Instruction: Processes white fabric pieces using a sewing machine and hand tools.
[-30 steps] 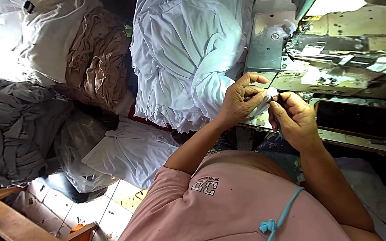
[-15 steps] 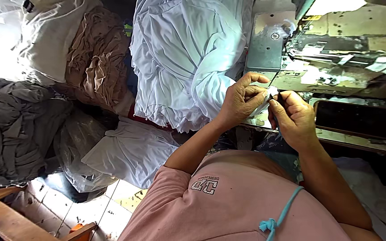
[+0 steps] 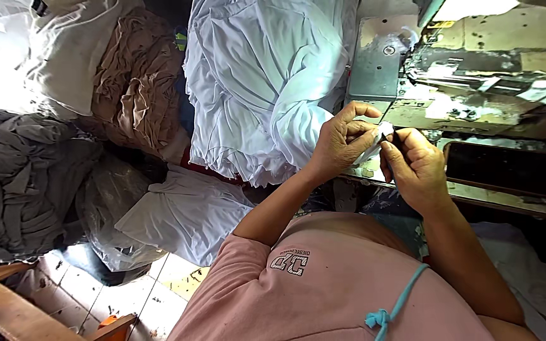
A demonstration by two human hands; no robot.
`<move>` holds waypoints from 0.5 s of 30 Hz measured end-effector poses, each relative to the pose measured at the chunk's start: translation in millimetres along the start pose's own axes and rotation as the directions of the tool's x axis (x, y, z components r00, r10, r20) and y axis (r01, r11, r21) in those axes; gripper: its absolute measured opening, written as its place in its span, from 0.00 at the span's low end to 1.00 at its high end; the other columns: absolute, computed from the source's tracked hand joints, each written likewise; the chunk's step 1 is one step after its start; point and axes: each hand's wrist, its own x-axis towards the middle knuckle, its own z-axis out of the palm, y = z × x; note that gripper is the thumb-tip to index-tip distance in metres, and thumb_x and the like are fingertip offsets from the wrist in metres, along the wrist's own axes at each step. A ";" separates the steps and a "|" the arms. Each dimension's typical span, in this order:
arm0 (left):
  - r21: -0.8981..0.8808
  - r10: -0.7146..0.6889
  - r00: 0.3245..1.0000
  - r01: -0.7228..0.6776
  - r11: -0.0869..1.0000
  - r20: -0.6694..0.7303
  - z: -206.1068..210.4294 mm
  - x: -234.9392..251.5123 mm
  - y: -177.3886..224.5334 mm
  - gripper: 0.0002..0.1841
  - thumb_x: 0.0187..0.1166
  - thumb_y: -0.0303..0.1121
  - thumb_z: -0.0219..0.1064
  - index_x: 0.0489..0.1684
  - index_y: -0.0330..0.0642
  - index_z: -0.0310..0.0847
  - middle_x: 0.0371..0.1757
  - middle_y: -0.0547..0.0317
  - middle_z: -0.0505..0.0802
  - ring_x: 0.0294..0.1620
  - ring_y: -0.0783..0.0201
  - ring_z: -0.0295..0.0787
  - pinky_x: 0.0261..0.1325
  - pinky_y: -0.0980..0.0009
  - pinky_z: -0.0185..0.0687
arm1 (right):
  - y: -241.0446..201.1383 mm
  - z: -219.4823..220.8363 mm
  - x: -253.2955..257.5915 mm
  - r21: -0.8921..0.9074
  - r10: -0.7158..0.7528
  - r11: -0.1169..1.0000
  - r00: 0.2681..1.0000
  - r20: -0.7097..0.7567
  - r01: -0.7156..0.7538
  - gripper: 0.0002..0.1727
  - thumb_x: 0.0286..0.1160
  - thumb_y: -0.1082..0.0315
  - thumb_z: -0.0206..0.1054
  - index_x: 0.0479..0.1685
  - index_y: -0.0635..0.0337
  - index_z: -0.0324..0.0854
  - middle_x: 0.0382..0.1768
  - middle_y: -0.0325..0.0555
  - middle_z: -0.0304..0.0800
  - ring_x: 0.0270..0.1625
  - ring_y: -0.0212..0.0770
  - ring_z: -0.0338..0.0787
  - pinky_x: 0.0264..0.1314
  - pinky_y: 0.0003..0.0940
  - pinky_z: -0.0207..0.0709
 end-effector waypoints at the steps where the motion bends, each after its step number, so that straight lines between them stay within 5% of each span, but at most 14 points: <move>1: 0.002 -0.002 1.000 0.002 1.000 0.000 0.1 0.0 0.2 0.13 0.76 0.13 0.63 0.57 0.24 0.74 0.39 0.53 0.95 0.35 0.79 0.90 0.42 0.82 0.84 | 0.4 -0.1 0.1 -0.005 -0.002 1.000 1.000 0.000 0.002 0.09 0.90 0.65 0.57 0.49 0.63 0.76 0.25 0.33 0.78 0.20 0.19 0.76 0.24 0.13 0.74; 12: 0.058 -0.005 1.000 0.003 0.998 0.027 0.1 -1.8 -5.5 0.13 0.74 0.14 0.64 0.56 0.25 0.75 0.36 0.54 0.95 0.32 0.79 0.88 0.38 0.83 0.82 | 9.3 3.7 1.1 -0.191 -0.149 0.973 0.985 -0.082 0.132 0.12 0.88 0.66 0.61 0.45 0.69 0.81 0.32 0.46 0.85 0.32 0.26 0.86 0.39 0.19 0.81; 15: 0.118 0.027 0.999 -0.032 0.993 0.044 1.6 -3.0 -8.7 0.14 0.74 0.15 0.64 0.56 0.23 0.76 0.36 0.51 0.95 0.34 0.76 0.90 0.42 0.80 0.85 | 11.3 0.2 5.7 -0.155 -0.104 0.983 0.993 -0.054 0.094 0.13 0.88 0.62 0.62 0.42 0.64 0.79 0.27 0.39 0.80 0.25 0.22 0.78 0.31 0.16 0.73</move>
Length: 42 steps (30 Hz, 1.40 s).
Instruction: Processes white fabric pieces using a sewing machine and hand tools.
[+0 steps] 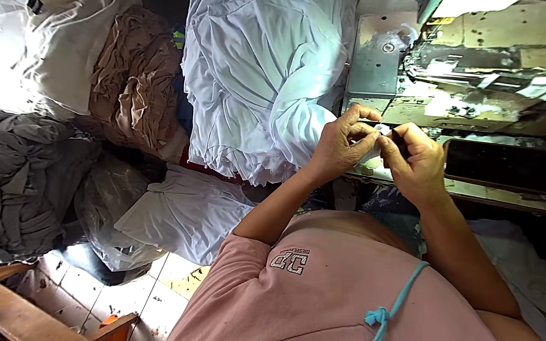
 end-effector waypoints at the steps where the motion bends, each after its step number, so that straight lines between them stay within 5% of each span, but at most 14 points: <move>1: 0.013 0.012 1.000 -0.012 1.000 0.006 0.3 -0.4 -0.5 0.13 0.74 0.15 0.65 0.56 0.22 0.76 0.36 0.51 0.95 0.34 0.75 0.90 0.42 0.80 0.85 | 3.3 -0.6 1.9 0.093 0.027 0.995 0.999 0.017 -0.029 0.11 0.87 0.62 0.62 0.39 0.61 0.79 0.25 0.33 0.78 0.22 0.19 0.76 0.27 0.14 0.71; 4: 0.039 0.054 0.998 -0.054 0.998 -0.012 -0.2 -0.5 -5.2 0.09 0.76 0.16 0.65 0.50 0.23 0.78 0.36 0.51 0.92 0.33 0.75 0.87 0.42 0.80 0.84 | 10.7 -6.0 3.9 0.524 0.095 0.843 0.992 0.080 -0.123 0.10 0.87 0.64 0.60 0.33 0.47 0.78 0.20 0.24 0.78 0.16 0.18 0.73 0.18 0.13 0.69; 6: 0.055 0.043 0.999 -0.042 0.998 -0.024 -4.5 1.5 -10.1 0.07 0.76 0.15 0.63 0.49 0.23 0.77 0.34 0.52 0.89 0.32 0.75 0.84 0.40 0.78 0.82 | 9.0 -16.9 3.3 0.638 0.145 0.758 0.989 0.035 -0.133 0.13 0.89 0.59 0.54 0.33 0.38 0.79 0.19 0.19 0.77 0.15 0.18 0.70 0.16 0.14 0.65; 10: -0.076 -0.121 0.991 0.125 0.989 0.055 -10.9 2.7 -8.8 0.08 0.80 0.17 0.60 0.54 0.27 0.73 0.31 0.57 0.90 0.30 0.77 0.85 0.40 0.78 0.83 | 17.5 -41.8 10.0 0.571 0.126 0.818 0.990 -0.059 -0.070 0.11 0.91 0.64 0.51 0.49 0.44 0.81 0.20 0.20 0.81 0.15 0.19 0.74 0.16 0.14 0.69; 16: 0.011 -0.032 0.995 0.031 0.999 0.094 -8.0 2.9 -8.4 0.11 0.80 0.16 0.58 0.58 0.23 0.73 0.35 0.51 0.91 0.35 0.73 0.86 0.45 0.76 0.83 | 20.8 -39.8 5.6 0.550 0.128 0.827 0.991 0.023 -0.120 0.15 0.93 0.60 0.48 0.48 0.45 0.82 0.18 0.20 0.76 0.13 0.19 0.68 0.14 0.13 0.64; 20: 0.038 -0.003 0.987 -0.004 0.999 0.164 -12.4 3.6 -4.3 0.14 0.80 0.16 0.55 0.62 0.21 0.73 0.42 0.47 0.93 0.41 0.70 0.90 0.50 0.74 0.85 | 21.7 -27.9 2.9 0.327 0.037 0.945 0.999 0.001 -0.035 0.04 0.85 0.63 0.61 0.46 0.50 0.80 0.23 0.19 0.75 0.17 0.14 0.68 0.19 0.11 0.64; 23: 0.066 0.011 0.985 -0.023 0.998 0.170 -13.0 4.3 -0.8 0.15 0.78 0.15 0.56 0.61 0.21 0.74 0.41 0.47 0.93 0.40 0.70 0.90 0.48 0.74 0.85 | 16.2 -21.9 5.3 0.093 -0.147 0.985 0.989 -0.024 0.149 0.10 0.78 0.67 0.70 0.48 0.65 0.81 0.37 0.36 0.83 0.27 0.16 0.74 0.30 0.10 0.70; 25: 0.087 0.030 0.986 -0.045 0.995 0.163 -12.2 3.9 1.3 0.15 0.77 0.15 0.57 0.61 0.21 0.74 0.40 0.46 0.93 0.40 0.69 0.90 0.49 0.74 0.85 | 15.1 -16.8 6.1 -0.033 -0.252 0.967 0.968 -0.018 0.251 0.15 0.76 0.66 0.74 0.50 0.72 0.86 0.45 0.55 0.85 0.34 0.29 0.79 0.37 0.18 0.73; 29: 0.107 0.047 0.984 -0.066 0.992 0.171 -11.6 4.1 3.2 0.17 0.76 0.15 0.61 0.63 0.20 0.74 0.37 0.48 0.93 0.38 0.69 0.90 0.47 0.74 0.85 | 18.9 -10.7 5.3 -0.124 -0.376 0.921 0.925 -0.051 0.368 0.09 0.77 0.73 0.72 0.40 0.73 0.90 0.42 0.60 0.89 0.42 0.36 0.88 0.46 0.21 0.80; 34: 0.090 0.028 0.982 -0.045 0.995 0.184 -13.9 3.0 -0.9 0.17 0.77 0.16 0.62 0.64 0.21 0.74 0.38 0.49 0.93 0.38 0.70 0.89 0.50 0.74 0.85 | 24.4 -21.2 4.7 0.166 -0.202 0.966 0.979 -0.004 0.200 0.06 0.79 0.72 0.67 0.39 0.69 0.84 0.42 0.43 0.86 0.34 0.19 0.82 0.35 0.12 0.78; 42: 0.001 -0.027 0.974 0.027 1.000 0.226 -17.8 5.4 -14.1 0.13 0.79 0.18 0.61 0.59 0.22 0.76 0.31 0.56 0.89 0.31 0.76 0.82 0.42 0.79 0.80 | 26.7 -18.7 3.7 0.429 -0.104 0.901 0.991 0.084 0.059 0.05 0.85 0.71 0.56 0.46 0.59 0.78 0.52 0.35 0.83 0.31 0.17 0.81 0.32 0.13 0.79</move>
